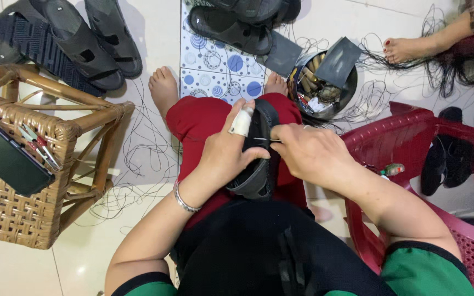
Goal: The person sits on the floor and sews a black slipper using a needle and thread. They repeatedly push the needle through the slipper's sole and pull the thread to stitch it. The person also picks up a small white object from the floor and continues sewing.
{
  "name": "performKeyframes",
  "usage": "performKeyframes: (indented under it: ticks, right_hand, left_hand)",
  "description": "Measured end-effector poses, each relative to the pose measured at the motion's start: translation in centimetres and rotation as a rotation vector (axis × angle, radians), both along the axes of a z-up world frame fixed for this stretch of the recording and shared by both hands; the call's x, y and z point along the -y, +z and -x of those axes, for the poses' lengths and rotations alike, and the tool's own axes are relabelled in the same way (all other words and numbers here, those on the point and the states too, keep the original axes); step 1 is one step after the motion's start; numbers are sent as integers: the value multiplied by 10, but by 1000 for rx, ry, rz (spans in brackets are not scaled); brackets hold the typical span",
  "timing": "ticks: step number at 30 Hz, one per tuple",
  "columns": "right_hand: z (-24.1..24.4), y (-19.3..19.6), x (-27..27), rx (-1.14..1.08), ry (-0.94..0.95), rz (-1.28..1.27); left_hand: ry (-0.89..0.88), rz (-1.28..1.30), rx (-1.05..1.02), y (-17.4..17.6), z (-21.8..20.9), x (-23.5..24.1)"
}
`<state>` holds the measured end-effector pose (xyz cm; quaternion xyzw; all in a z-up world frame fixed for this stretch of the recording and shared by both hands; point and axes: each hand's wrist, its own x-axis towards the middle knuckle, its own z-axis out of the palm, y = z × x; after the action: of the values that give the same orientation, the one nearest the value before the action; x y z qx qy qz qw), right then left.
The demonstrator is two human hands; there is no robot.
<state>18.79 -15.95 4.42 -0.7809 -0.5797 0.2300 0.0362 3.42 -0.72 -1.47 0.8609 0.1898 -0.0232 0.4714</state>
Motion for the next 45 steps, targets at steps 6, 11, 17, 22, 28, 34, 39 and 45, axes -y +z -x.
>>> performKeyframes:
  ticks: [6, 11, 17, 22, 28, 34, 39, 45]
  right_hand:
    - [-7, -18, 31, -37, -55, -148]
    - [-4, -19, 30, -17, -24, -235]
    - [1, -19, 31, -19, -29, -343]
    - [-3, 11, 21, 69, 52, -513]
    - [-96, 40, 99, 7, -193, 78]
    - [-42, 14, 69, -361, -57, -434]
    - [-7, 3, 39, -170, -47, -381]
    - [-11, 2, 42, 49, 59, -327]
  left_hand:
    - [-47, -566, 560, -42, 25, 32]
    - [-101, 91, 606, 25, 9, 19]
    - [137, 623, 315, 9, 12, 12]
    - [-23, 109, 29, 40, 0, 13]
    - [114, 222, -60, 34, 11, -13]
    - [96, 88, 226, 30, 7, 10]
    - [234, 155, 333, 30, 16, 23]
    - [294, 220, 297, 25, 16, 38]
